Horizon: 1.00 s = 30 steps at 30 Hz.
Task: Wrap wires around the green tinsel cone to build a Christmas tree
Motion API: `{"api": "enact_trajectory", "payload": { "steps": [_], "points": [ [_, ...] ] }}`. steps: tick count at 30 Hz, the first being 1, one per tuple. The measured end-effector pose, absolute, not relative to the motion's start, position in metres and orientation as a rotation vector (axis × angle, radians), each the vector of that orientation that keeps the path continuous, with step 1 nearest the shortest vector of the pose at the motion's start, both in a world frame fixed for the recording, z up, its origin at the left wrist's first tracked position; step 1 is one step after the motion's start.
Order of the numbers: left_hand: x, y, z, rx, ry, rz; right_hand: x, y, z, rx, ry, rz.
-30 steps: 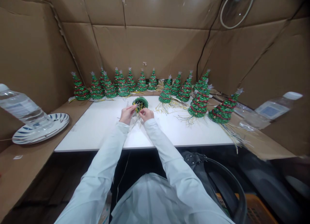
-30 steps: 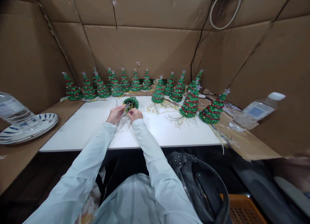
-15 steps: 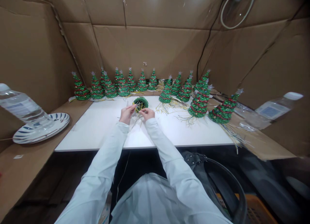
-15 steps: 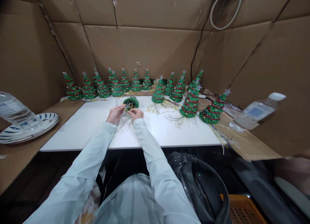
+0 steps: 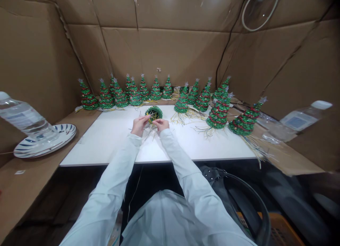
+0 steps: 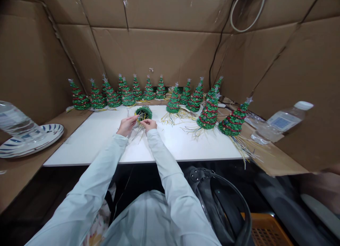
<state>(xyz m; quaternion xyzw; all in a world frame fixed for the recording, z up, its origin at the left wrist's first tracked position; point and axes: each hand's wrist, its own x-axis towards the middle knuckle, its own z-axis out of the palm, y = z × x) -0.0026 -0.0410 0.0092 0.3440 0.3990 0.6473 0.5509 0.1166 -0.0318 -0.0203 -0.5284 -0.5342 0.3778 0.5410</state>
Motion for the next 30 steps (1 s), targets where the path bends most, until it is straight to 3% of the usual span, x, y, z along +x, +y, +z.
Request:
{"api": "enact_trajectory", "payload": {
  "steps": [12, 22, 30],
  "points": [
    [-0.005, -0.039, 0.006, 0.826, 0.968, 1.527, 0.126, -0.039, -0.008, -1.207, -1.296, 0.821],
    [-0.008, -0.033, 0.0, 0.804, 0.912, 1.548, 0.114, -0.066, -0.006, -1.333, -2.264, 0.15],
    [-0.003, -0.04, 0.011, 0.671, 0.864, 1.627, 0.122, -0.061, -0.002, -1.541, -2.301, 0.144]
  ]
}}
